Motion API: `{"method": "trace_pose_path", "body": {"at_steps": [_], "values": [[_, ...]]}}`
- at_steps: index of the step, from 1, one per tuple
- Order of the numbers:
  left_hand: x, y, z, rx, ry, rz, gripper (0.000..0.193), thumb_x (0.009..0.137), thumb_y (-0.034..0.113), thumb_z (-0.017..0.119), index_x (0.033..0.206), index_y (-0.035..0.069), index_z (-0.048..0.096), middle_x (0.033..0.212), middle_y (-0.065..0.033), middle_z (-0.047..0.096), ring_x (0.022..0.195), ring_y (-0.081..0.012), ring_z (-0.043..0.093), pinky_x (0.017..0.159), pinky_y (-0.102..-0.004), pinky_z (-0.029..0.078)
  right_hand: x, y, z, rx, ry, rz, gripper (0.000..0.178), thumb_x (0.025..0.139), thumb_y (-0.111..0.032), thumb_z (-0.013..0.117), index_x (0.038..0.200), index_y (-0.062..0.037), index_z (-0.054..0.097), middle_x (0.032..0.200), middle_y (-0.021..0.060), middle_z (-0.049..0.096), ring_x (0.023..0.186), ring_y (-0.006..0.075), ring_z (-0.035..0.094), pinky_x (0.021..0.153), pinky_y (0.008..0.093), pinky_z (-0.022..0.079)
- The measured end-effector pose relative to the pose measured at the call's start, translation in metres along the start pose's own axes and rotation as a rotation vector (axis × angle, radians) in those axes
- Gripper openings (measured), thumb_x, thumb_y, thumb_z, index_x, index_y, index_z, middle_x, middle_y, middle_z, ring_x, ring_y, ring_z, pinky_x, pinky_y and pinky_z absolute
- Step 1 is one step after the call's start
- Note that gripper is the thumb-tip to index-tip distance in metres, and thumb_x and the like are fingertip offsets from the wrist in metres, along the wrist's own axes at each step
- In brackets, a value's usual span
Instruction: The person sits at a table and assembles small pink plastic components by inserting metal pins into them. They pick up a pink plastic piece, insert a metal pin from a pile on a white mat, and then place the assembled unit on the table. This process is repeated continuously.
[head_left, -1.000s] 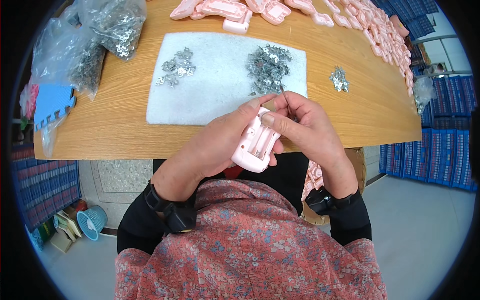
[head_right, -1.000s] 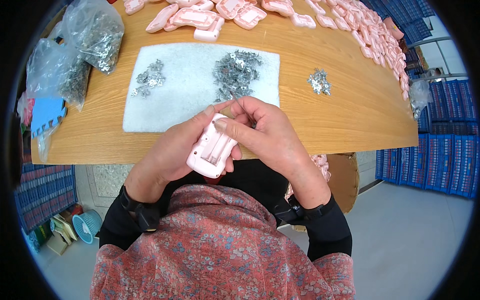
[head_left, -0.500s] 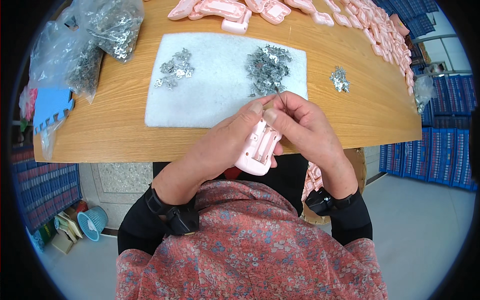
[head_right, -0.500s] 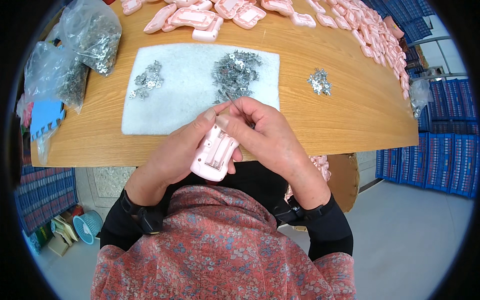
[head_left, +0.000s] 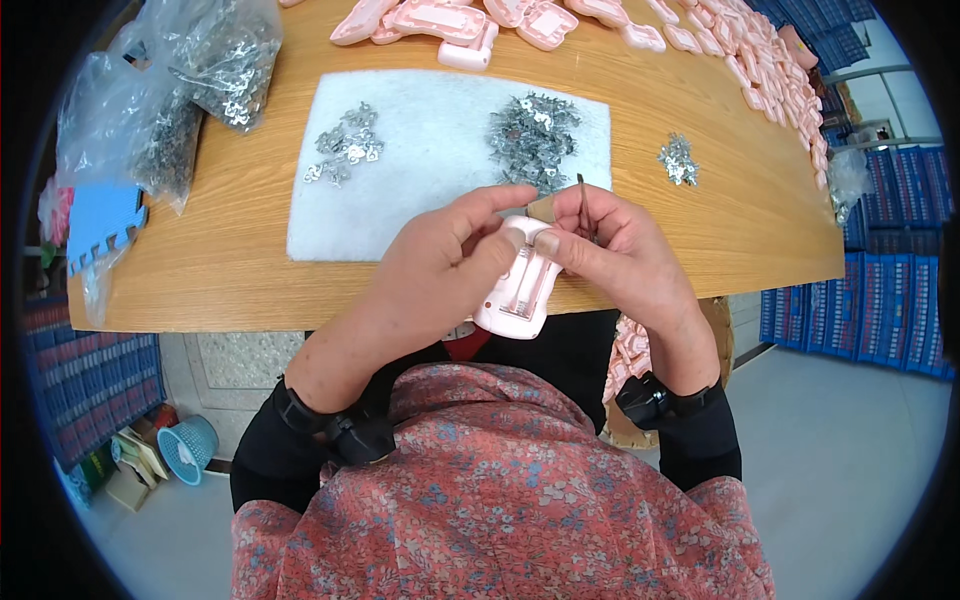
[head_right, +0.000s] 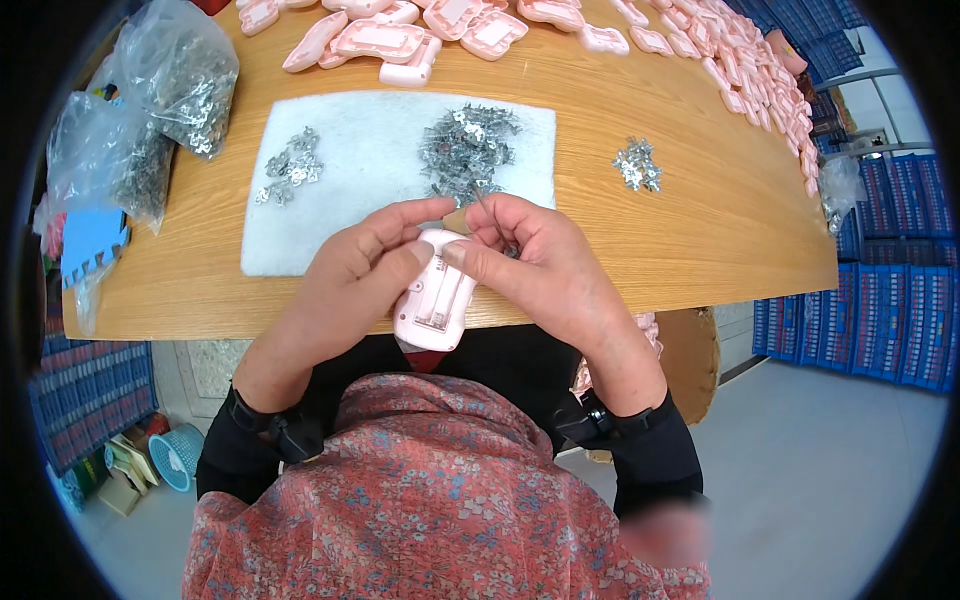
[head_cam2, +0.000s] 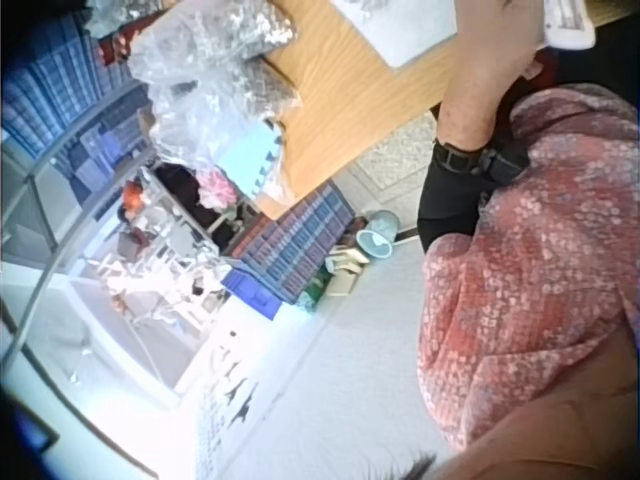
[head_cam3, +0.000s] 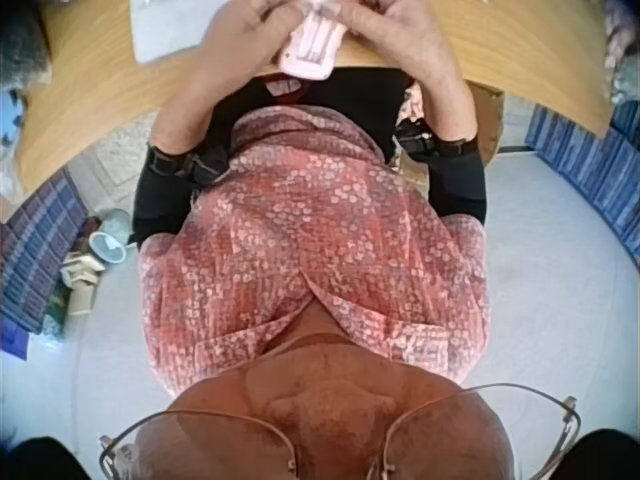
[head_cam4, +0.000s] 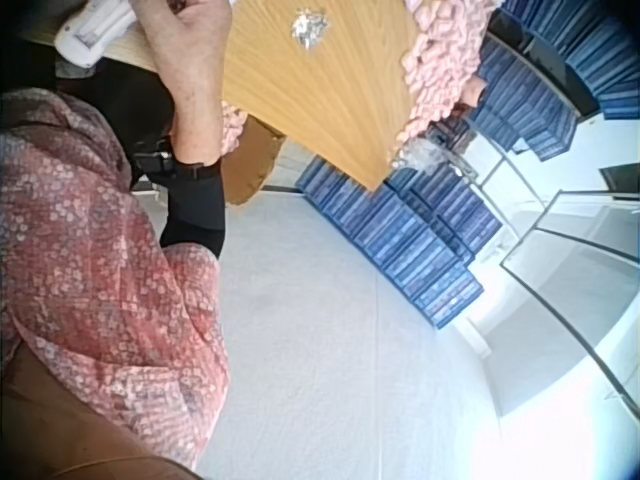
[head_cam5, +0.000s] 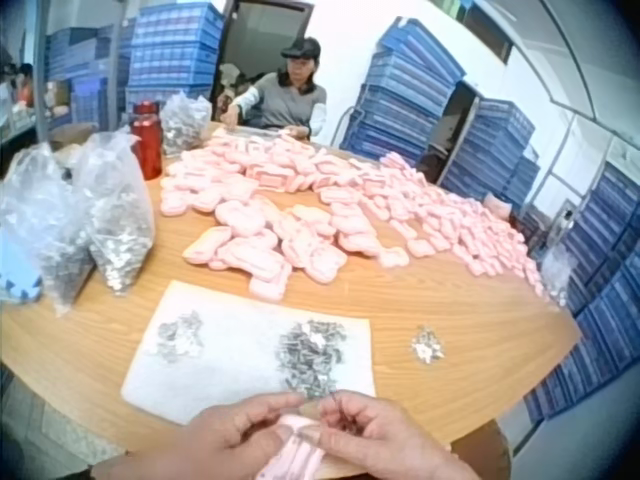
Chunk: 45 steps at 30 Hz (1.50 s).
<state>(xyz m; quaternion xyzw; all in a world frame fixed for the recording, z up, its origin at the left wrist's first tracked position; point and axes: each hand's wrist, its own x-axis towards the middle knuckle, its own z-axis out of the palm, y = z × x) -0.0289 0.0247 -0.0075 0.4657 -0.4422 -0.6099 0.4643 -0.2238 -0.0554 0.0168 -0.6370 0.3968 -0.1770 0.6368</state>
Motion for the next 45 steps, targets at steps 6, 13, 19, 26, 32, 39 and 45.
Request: {"method": "trace_pose_path", "body": {"at_steps": [6, 13, 19, 26, 32, 39, 45], "values": [[0.004, 0.011, 0.004, 0.606, 0.007, 0.273, 0.038, 0.096, 0.007, 0.054, 0.133, -0.002, 0.053, 0.093, -0.0121, 0.066, 0.078, -0.0191, 0.063, 0.073, -0.031, 0.052, -0.002, -0.004, 0.004, 0.018, -0.002, -0.056, 0.022, 0.093, -0.017, 0.068, 0.105, -0.0005, 0.06, 0.086, -0.0021, 0.06, 0.079, 0.0039, 0.053, 0.071, 0.02, 0.045], [0.008, 0.004, 0.007, 0.197, 0.021, 0.051, 0.035, 0.101, 0.018, 0.046, 0.131, 0.001, 0.051, 0.089, -0.0111, 0.062, 0.07, -0.019, 0.059, 0.063, -0.0313, 0.048, -0.007, -0.009, -0.001, 0.222, 0.074, -0.032, 0.019, 0.095, -0.013, 0.065, 0.109, -0.001, 0.059, 0.084, -0.0033, 0.059, 0.077, 0.0016, 0.053, 0.069, 0.0185, 0.044], [0.009, -0.002, 0.004, -0.597, -0.138, -0.165, 0.049, 0.101, 0.038, 0.048, 0.135, 0.003, 0.048, 0.092, -0.0082, 0.055, 0.059, -0.0149, 0.047, 0.051, -0.026, 0.037, -0.007, 0.002, 0.004, 0.143, 0.163, -0.199, 0.02, 0.093, -0.009, 0.067, 0.11, -0.0008, 0.061, 0.081, -0.0056, 0.055, 0.072, 0.0015, 0.049, 0.066, 0.0187, 0.043], [0.011, -0.001, 0.003, -0.751, -0.305, -0.257, 0.054, 0.098, 0.04, 0.056, 0.136, 0.003, 0.044, 0.096, -0.0077, 0.058, 0.065, -0.0135, 0.053, 0.055, -0.0259, 0.041, -0.002, -0.001, -0.004, 0.079, 0.083, -0.13, 0.023, 0.086, -0.009, 0.075, 0.105, 0.0008, 0.065, 0.076, -0.0073, 0.053, 0.07, 0.0011, 0.047, 0.064, 0.0182, 0.041], [0.01, -0.004, 0.003, -0.803, -0.366, -0.282, 0.054, 0.099, 0.041, 0.053, 0.137, 0.003, 0.044, 0.096, -0.0096, 0.058, 0.066, -0.015, 0.052, 0.055, -0.0261, 0.04, -0.004, -0.008, -0.009, 0.146, 0.031, -0.064, 0.018, 0.085, -0.009, 0.077, 0.096, 0.0007, 0.068, 0.075, -0.0069, 0.056, 0.069, 0.0014, 0.049, 0.066, 0.0191, 0.044], [0.008, -0.011, 0.004, -0.956, -0.405, -0.289, 0.041, 0.103, 0.033, 0.046, 0.133, 0.006, 0.046, 0.098, -0.0119, 0.059, 0.061, -0.0126, 0.045, 0.051, -0.0257, 0.032, -0.01, -0.006, -0.006, 0.194, 0.015, -0.097, 0.022, 0.089, -0.015, 0.073, 0.105, 0.001, 0.07, 0.082, -0.0043, 0.064, 0.075, 0.0013, 0.054, 0.067, 0.0182, 0.045], [0.0, -0.011, 0.008, -0.964, -0.502, -0.267, 0.037, 0.103, 0.03, 0.045, 0.131, 0.008, 0.048, 0.1, -0.0137, 0.06, 0.06, -0.0125, 0.045, 0.049, -0.0255, 0.031, -0.014, 0.003, -0.008, 0.127, -0.065, -0.085, 0.023, 0.091, -0.015, 0.072, 0.108, -0.0004, 0.069, 0.082, -0.0067, 0.06, 0.074, 0.0004, 0.051, 0.066, 0.0178, 0.044]]}}
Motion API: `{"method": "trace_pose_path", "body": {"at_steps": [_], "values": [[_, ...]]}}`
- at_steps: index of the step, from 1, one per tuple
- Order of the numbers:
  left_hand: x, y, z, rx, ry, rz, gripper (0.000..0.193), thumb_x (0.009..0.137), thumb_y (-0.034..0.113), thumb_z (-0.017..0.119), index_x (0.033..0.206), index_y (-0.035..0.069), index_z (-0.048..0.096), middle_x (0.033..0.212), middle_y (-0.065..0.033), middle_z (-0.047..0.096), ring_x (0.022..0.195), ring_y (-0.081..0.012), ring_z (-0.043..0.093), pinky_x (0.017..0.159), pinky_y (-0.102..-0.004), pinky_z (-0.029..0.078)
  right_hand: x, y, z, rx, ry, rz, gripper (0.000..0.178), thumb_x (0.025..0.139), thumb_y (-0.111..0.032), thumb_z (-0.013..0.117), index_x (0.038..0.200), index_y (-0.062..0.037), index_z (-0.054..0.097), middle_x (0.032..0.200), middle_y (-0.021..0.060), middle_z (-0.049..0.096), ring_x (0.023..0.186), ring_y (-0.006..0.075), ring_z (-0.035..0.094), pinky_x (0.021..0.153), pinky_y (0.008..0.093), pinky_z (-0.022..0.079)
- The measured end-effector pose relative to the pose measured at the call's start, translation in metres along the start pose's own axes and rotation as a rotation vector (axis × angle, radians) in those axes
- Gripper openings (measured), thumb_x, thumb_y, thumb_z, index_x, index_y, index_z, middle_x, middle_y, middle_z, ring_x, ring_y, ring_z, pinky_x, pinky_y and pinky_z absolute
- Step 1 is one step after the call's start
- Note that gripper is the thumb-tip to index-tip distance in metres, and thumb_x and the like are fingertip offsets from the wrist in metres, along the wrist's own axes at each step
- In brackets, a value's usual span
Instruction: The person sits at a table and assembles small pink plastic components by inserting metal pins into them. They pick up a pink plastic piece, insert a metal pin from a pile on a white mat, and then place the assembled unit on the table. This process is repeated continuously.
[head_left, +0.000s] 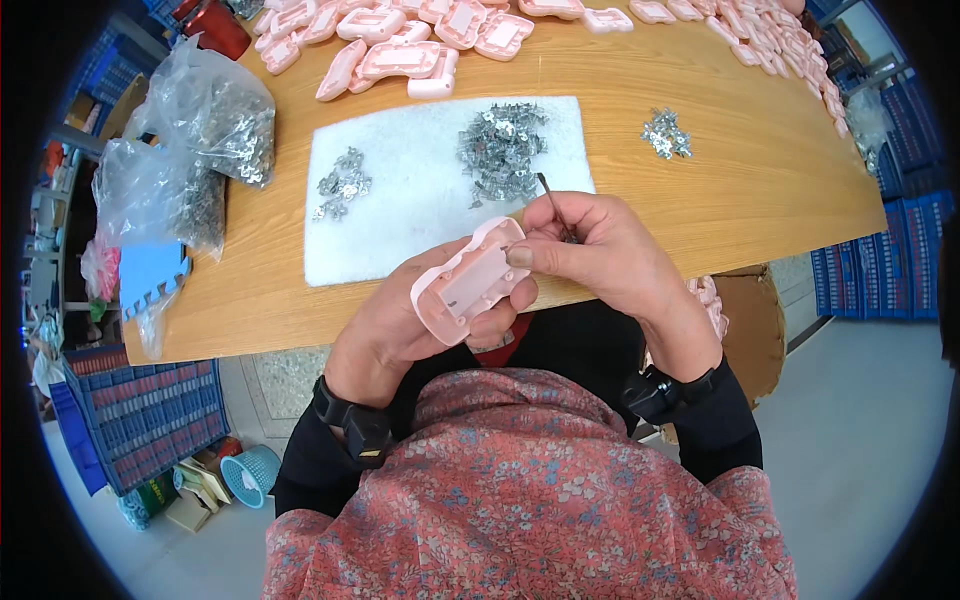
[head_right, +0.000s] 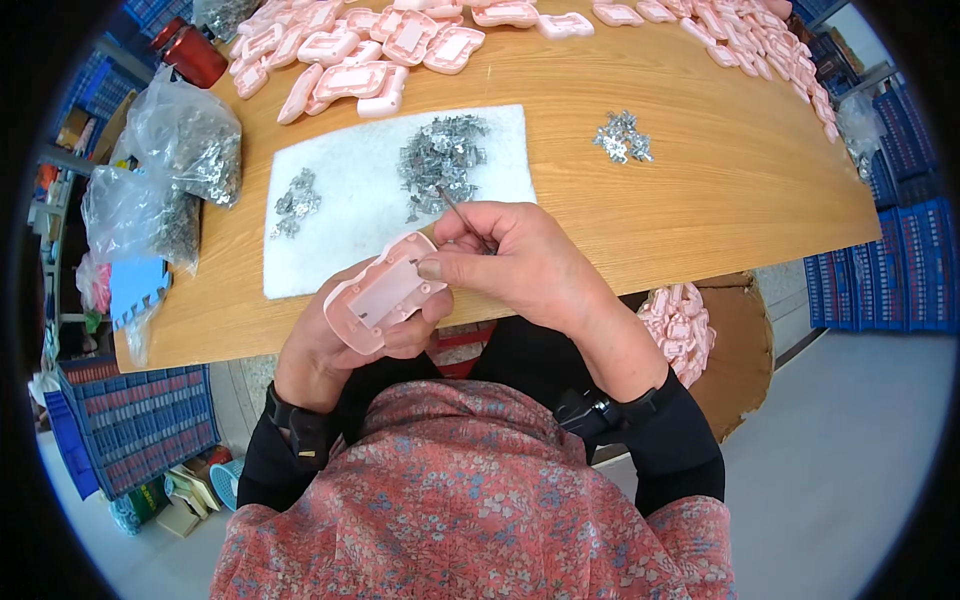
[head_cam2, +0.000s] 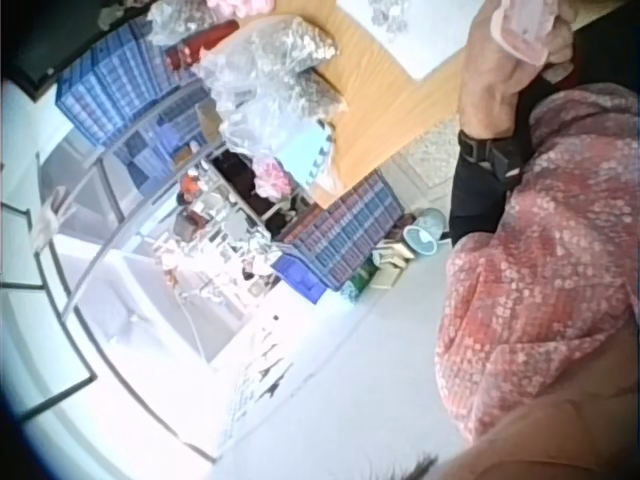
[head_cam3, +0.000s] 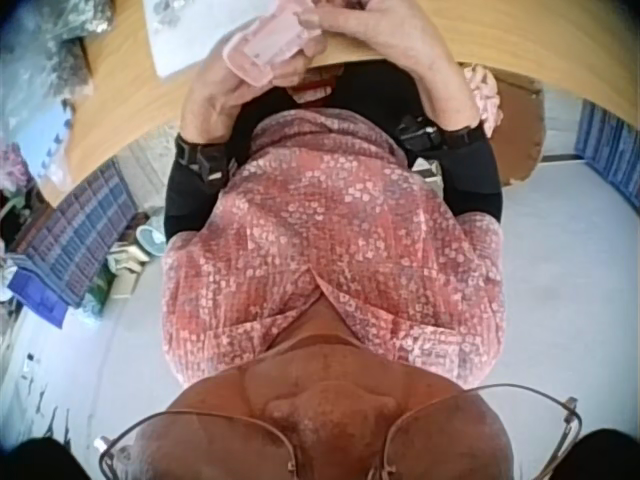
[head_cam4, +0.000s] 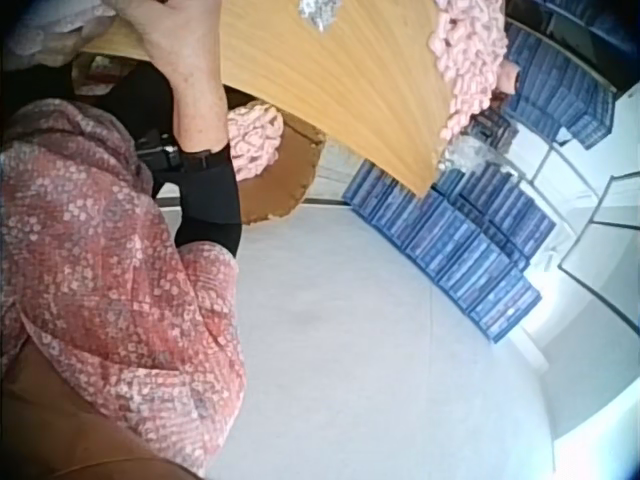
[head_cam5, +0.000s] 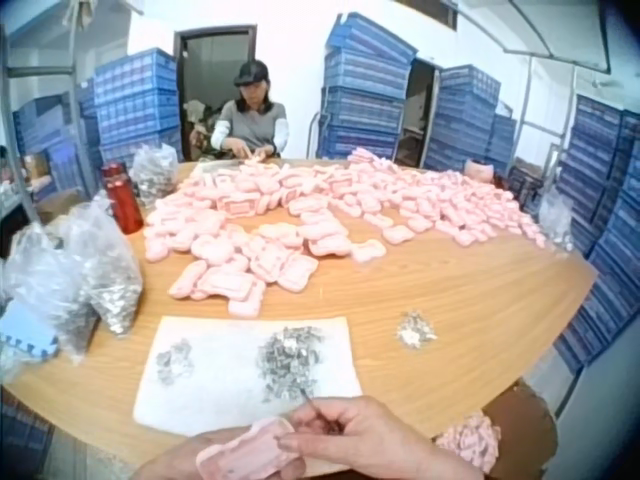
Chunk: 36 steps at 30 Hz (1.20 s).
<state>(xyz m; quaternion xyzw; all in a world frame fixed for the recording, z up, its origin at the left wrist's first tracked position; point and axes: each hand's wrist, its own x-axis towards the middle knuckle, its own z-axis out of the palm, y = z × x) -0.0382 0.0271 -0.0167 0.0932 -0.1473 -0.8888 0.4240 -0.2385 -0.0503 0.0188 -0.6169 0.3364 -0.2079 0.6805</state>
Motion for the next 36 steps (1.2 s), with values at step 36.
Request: {"method": "trace_pose_path", "body": {"at_steps": [36], "values": [[0.008, -0.037, 0.043, 0.676, 0.299, -0.091, 0.059, 0.107, 0.046, 0.029, 0.138, -0.002, 0.046, 0.108, -0.0197, 0.067, 0.095, -0.0253, 0.068, 0.083, -0.0351, 0.057, -0.219, 0.076, -0.073, 0.306, 0.629, 0.102, 0.031, 0.094, -0.018, 0.067, 0.118, 0.0006, 0.063, 0.093, 0.0002, 0.064, 0.073, 0.0028, 0.056, 0.057, 0.0156, 0.04]]}}
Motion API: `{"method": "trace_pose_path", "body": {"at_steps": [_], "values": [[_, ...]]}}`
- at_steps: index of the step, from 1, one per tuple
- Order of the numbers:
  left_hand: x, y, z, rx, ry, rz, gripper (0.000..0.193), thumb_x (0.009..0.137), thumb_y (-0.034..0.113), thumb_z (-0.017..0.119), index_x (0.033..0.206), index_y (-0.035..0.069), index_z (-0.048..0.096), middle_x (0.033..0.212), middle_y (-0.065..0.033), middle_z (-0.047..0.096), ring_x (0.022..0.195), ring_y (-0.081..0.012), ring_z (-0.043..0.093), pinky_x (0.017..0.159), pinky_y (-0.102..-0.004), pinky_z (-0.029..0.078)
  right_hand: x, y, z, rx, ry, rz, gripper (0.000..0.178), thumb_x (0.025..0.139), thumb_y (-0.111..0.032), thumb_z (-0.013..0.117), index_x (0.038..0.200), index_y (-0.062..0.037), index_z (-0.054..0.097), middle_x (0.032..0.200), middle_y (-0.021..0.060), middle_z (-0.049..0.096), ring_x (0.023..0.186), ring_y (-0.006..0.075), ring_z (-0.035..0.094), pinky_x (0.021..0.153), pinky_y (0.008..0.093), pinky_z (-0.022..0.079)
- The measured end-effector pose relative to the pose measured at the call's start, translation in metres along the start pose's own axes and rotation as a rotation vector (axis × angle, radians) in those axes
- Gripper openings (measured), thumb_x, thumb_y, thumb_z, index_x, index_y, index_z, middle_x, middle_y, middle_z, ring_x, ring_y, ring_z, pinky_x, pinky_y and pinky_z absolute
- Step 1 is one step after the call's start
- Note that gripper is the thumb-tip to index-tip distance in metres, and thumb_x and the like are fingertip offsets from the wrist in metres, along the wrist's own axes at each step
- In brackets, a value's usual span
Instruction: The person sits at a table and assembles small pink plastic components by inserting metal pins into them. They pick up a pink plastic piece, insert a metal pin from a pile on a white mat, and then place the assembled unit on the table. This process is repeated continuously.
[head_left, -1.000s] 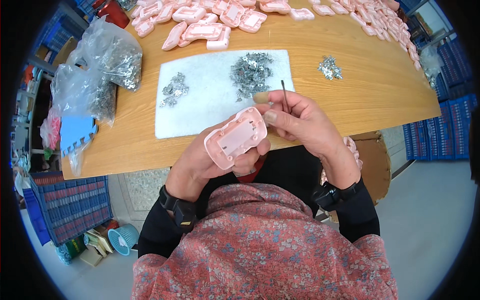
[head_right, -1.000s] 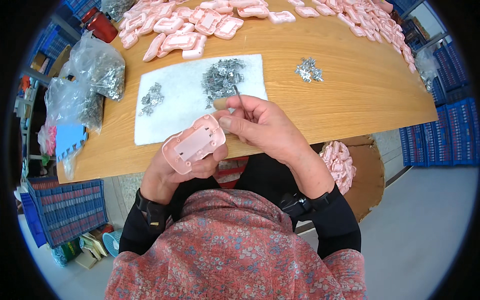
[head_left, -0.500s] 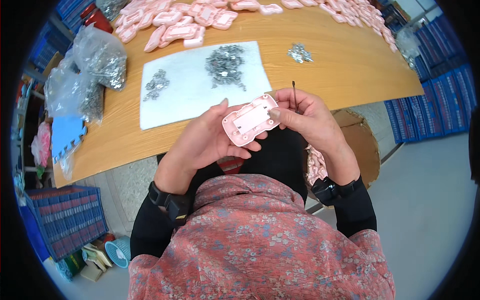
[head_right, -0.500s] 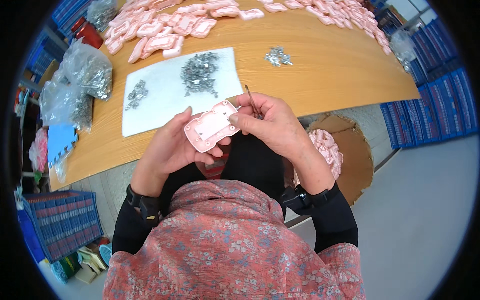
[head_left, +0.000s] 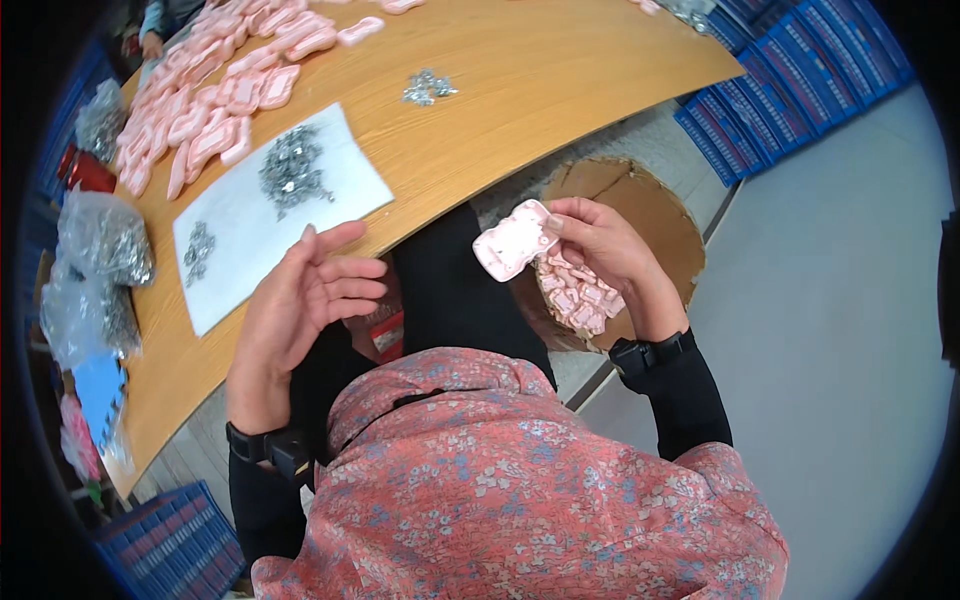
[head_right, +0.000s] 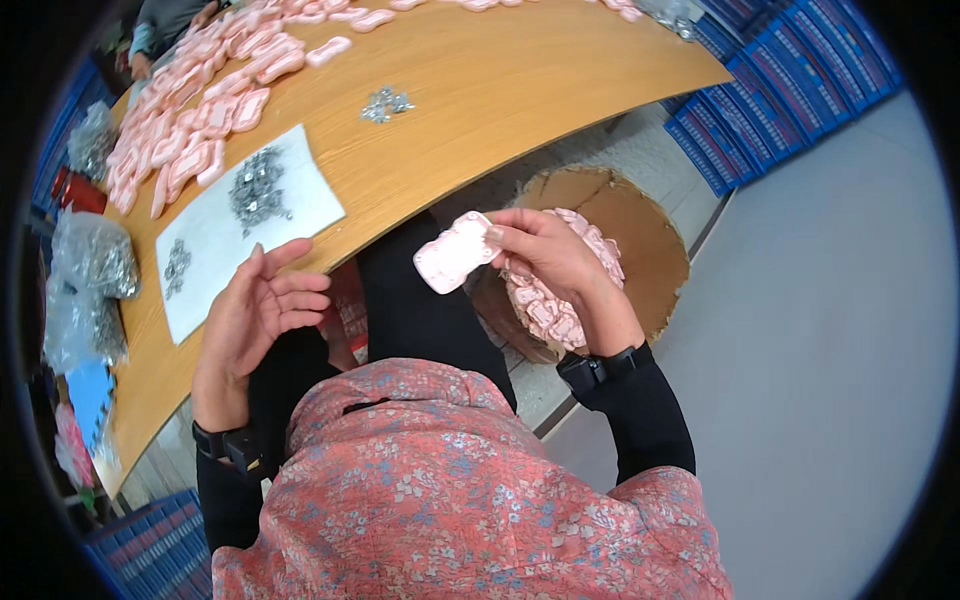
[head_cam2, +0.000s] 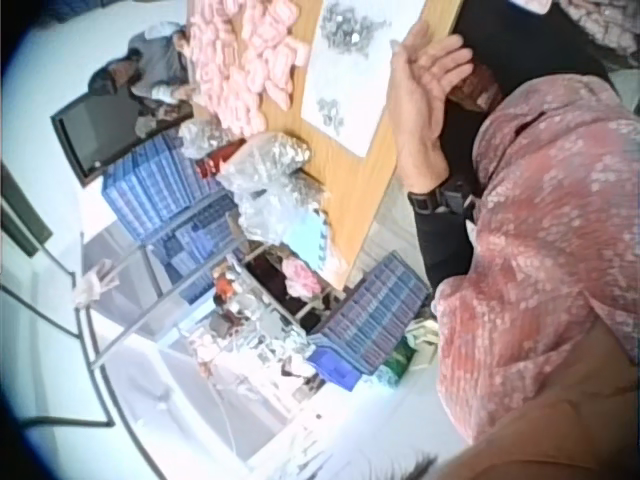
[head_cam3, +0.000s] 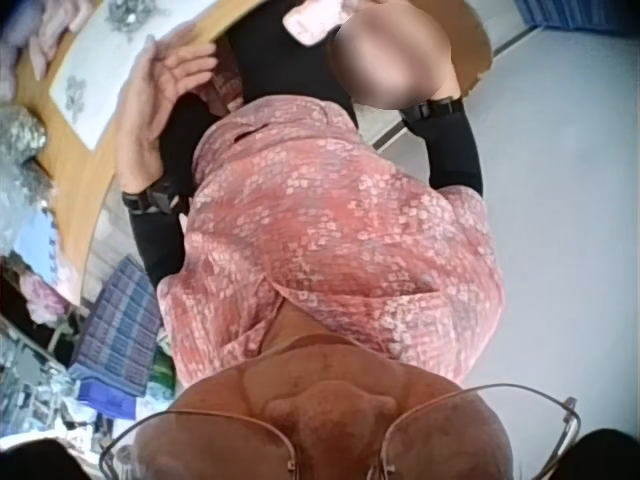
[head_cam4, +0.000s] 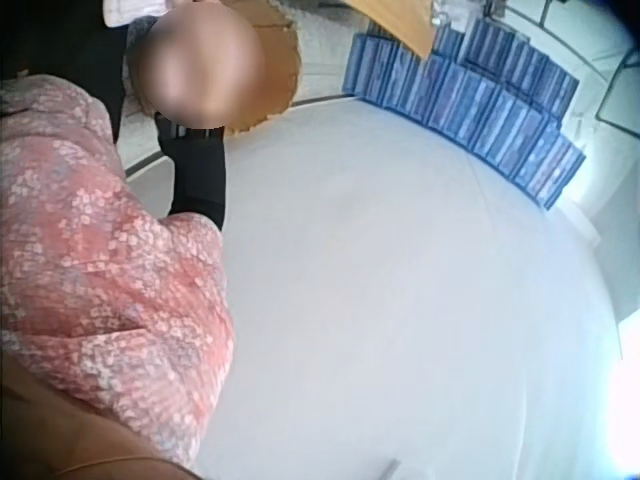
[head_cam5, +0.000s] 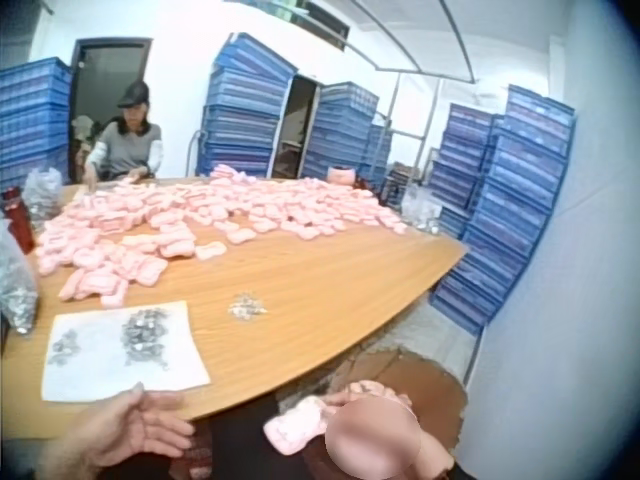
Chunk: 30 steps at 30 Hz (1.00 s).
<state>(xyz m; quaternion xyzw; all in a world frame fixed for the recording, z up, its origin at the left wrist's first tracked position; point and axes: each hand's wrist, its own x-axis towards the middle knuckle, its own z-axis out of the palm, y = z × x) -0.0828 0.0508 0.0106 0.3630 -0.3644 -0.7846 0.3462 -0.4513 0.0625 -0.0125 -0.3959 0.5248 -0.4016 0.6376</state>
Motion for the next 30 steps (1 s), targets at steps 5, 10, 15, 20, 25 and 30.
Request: {"method": "trace_pose_path", "body": {"at_steps": [5, 10, 15, 20, 25, 30], "values": [[-0.003, 0.016, -0.004, 0.018, 0.047, 0.001, 0.056, 0.107, 0.043, 0.034, 0.136, -0.002, 0.047, 0.102, -0.0169, 0.066, 0.09, -0.0231, 0.068, 0.08, -0.0322, 0.057, -0.02, 0.038, -0.101, -0.078, 0.222, 0.02, 0.036, 0.095, -0.024, 0.065, 0.122, -0.0005, 0.062, 0.092, -0.002, 0.062, 0.074, 0.0032, 0.055, 0.061, 0.0169, 0.042], [0.007, 0.048, -0.026, 0.321, 0.154, 0.066, 0.047, 0.104, 0.037, 0.046, 0.132, -0.001, 0.053, 0.1, -0.0112, 0.066, 0.088, -0.0174, 0.066, 0.081, -0.0304, 0.056, -0.034, 0.065, -0.155, -0.435, 0.709, -0.021, 0.032, 0.094, -0.029, 0.065, 0.115, -0.0053, 0.067, 0.081, -0.0015, 0.063, 0.051, 0.003, 0.048, 0.043, 0.0187, 0.032], [0.044, 0.105, -0.058, 0.835, 0.412, 0.2, 0.036, 0.101, 0.032, 0.053, 0.119, 0.003, 0.066, 0.093, -0.0051, 0.067, 0.082, -0.0115, 0.062, 0.075, -0.0271, 0.053, 0.007, 0.054, -0.125, -0.395, 0.551, -0.193, 0.022, 0.098, -0.021, 0.06, 0.105, -0.0014, 0.067, 0.081, -0.0007, 0.063, 0.057, 0.0041, 0.051, 0.05, 0.0196, 0.039], [0.138, 0.144, -0.104, 1.624, 0.667, 0.441, 0.029, 0.091, 0.028, 0.06, 0.098, 0.004, 0.073, 0.095, -0.0154, 0.069, 0.088, -0.028, 0.067, 0.08, -0.0399, 0.053, 0.042, 0.018, -0.042, -0.528, 0.399, -0.283, 0.016, 0.097, -0.015, 0.061, 0.099, -0.0005, 0.066, 0.078, -0.0049, 0.058, 0.064, 0.0024, 0.048, 0.057, 0.0193, 0.039], [0.19, 0.15, -0.114, 2.023, 0.694, 0.169, 0.026, 0.087, 0.027, 0.06, 0.086, 0.004, 0.073, 0.089, -0.0143, 0.069, 0.088, -0.0325, 0.066, 0.08, -0.0431, 0.053, 0.061, -0.01, 0.0, -0.695, 0.298, -0.393, 0.013, 0.091, -0.006, 0.067, 0.1, 0.0033, 0.069, 0.076, -0.0001, 0.062, 0.069, 0.006, 0.053, 0.063, 0.0224, 0.044], [0.186, 0.16, -0.104, 1.786, 0.622, 0.379, 0.025, 0.089, 0.025, 0.059, 0.092, 0.003, 0.069, 0.095, -0.015, 0.068, 0.088, -0.0285, 0.066, 0.079, -0.0416, 0.054, 0.068, -0.032, 0.021, -0.662, 0.27, -0.394, 0.01, 0.089, -0.004, 0.068, 0.096, 0.0025, 0.067, 0.075, 0.0014, 0.062, 0.069, 0.0073, 0.054, 0.063, 0.0232, 0.044]]}}
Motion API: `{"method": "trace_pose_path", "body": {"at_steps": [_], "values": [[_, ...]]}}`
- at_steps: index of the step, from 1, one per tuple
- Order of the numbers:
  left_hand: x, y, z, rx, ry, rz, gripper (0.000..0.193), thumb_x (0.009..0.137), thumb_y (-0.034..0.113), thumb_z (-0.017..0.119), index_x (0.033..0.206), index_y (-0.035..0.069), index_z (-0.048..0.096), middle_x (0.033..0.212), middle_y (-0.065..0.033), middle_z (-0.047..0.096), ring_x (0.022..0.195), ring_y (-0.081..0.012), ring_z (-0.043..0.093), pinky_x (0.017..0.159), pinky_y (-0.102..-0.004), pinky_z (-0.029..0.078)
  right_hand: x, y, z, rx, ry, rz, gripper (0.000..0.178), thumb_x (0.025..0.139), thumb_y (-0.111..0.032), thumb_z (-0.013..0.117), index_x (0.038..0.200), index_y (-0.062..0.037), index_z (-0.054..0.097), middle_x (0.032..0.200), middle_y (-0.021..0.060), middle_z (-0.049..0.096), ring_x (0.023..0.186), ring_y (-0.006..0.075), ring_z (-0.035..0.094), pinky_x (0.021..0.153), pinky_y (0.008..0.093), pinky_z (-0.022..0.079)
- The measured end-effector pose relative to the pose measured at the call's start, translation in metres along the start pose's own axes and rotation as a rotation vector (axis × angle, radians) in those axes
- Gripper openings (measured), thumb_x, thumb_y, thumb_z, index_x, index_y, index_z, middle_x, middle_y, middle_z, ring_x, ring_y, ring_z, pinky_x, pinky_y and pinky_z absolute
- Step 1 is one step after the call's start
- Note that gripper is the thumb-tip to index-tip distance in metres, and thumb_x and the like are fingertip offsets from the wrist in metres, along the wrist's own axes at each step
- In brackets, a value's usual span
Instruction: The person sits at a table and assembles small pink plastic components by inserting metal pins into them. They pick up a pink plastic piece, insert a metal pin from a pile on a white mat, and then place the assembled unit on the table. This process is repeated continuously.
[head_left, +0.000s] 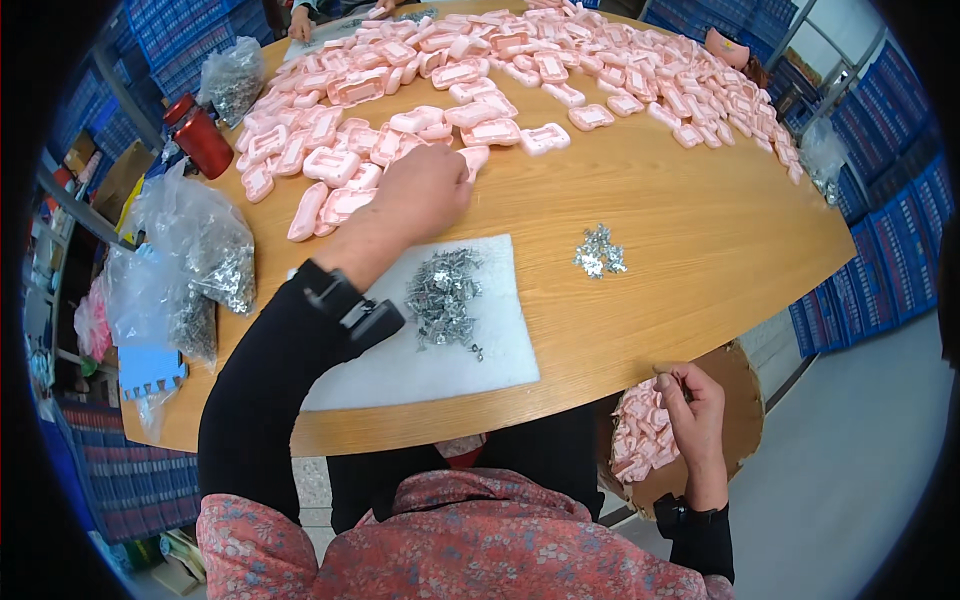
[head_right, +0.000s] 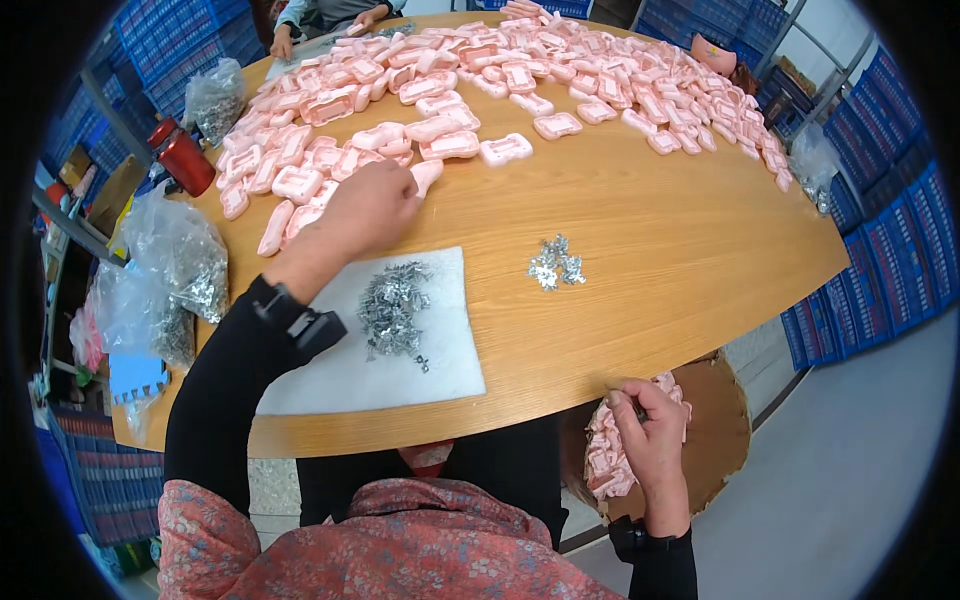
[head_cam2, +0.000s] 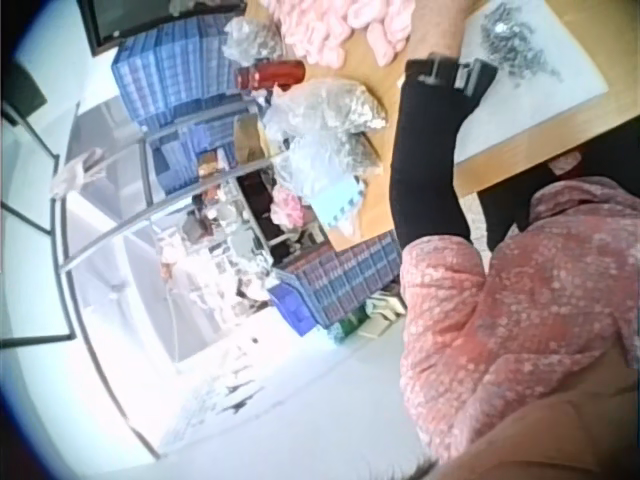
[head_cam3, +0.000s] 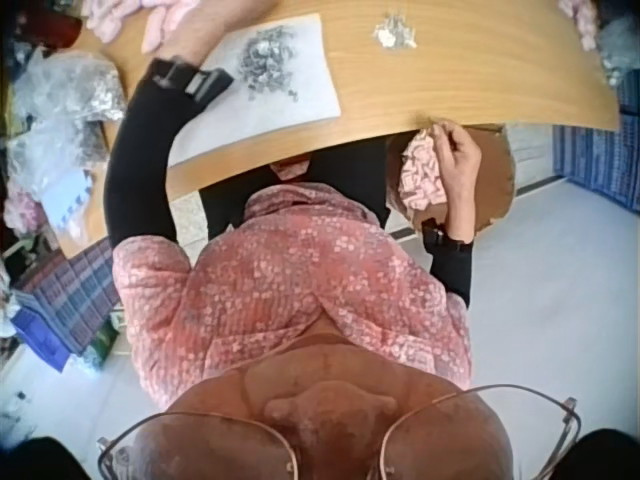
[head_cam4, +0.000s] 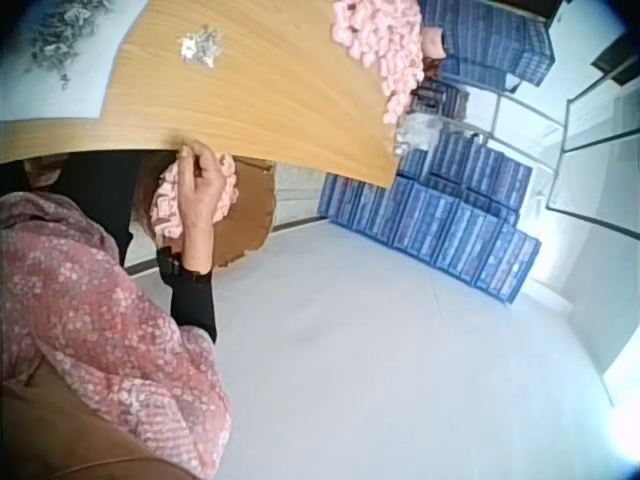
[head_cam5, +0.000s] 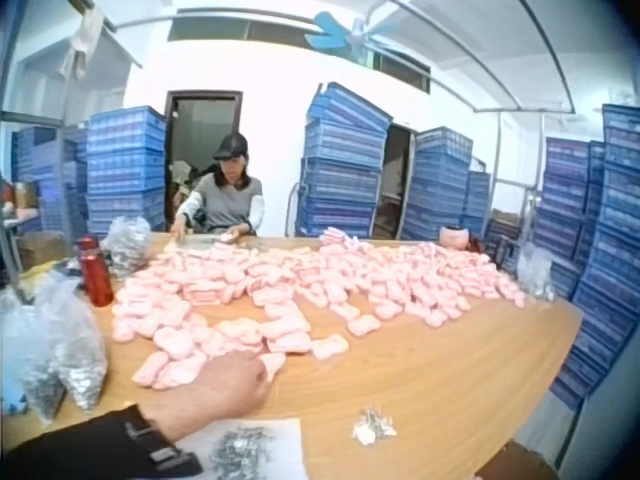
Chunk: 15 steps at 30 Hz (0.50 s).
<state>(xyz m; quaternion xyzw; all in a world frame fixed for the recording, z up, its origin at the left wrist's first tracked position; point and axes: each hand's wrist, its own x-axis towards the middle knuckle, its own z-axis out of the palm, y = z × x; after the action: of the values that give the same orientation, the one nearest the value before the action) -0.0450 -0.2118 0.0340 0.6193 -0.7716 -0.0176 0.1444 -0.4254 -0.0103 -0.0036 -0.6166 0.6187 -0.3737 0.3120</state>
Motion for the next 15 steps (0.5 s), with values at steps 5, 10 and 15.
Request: {"method": "trace_pose_path", "body": {"at_steps": [5, 10, 15], "values": [[-0.032, 0.0, -0.036, -1.093, -0.255, -0.242, 0.026, 0.099, 0.03, 0.055, 0.102, 0.006, 0.064, 0.102, -0.0062, 0.066, 0.088, -0.0167, 0.064, 0.079, -0.0322, 0.054, 0.021, -0.051, 0.02, 0.095, -0.094, -0.067, 0.01, 0.09, -0.005, 0.066, 0.096, 0.002, 0.067, 0.077, 0.0006, 0.061, 0.069, 0.006, 0.053, 0.063, 0.023, 0.044], [-0.077, 0.006, -0.041, -1.636, -0.508, -0.25, 0.036, 0.101, 0.027, 0.052, 0.115, -0.005, 0.058, 0.107, -0.0135, 0.067, 0.094, -0.0181, 0.067, 0.084, -0.0276, 0.057, 0.048, -0.077, 0.057, 0.407, -0.211, 0.001, 0.027, 0.094, -0.009, 0.064, 0.117, 0.0019, 0.06, 0.094, 0.0017, 0.067, 0.079, 0.0051, 0.057, 0.068, 0.022, 0.047], [-0.133, 0.032, -0.045, -1.59, -0.617, -0.269, 0.023, 0.099, 0.022, 0.055, 0.104, 0.001, 0.061, 0.098, -0.0059, 0.066, 0.09, -0.0133, 0.064, 0.085, -0.028, 0.053, 0.051, -0.107, 0.082, 0.697, -0.415, 0.054, 0.035, 0.094, -0.01, 0.064, 0.126, 0.002, 0.054, 0.103, 0.0018, 0.066, 0.089, 0.0046, 0.059, 0.078, 0.0206, 0.048]]}}
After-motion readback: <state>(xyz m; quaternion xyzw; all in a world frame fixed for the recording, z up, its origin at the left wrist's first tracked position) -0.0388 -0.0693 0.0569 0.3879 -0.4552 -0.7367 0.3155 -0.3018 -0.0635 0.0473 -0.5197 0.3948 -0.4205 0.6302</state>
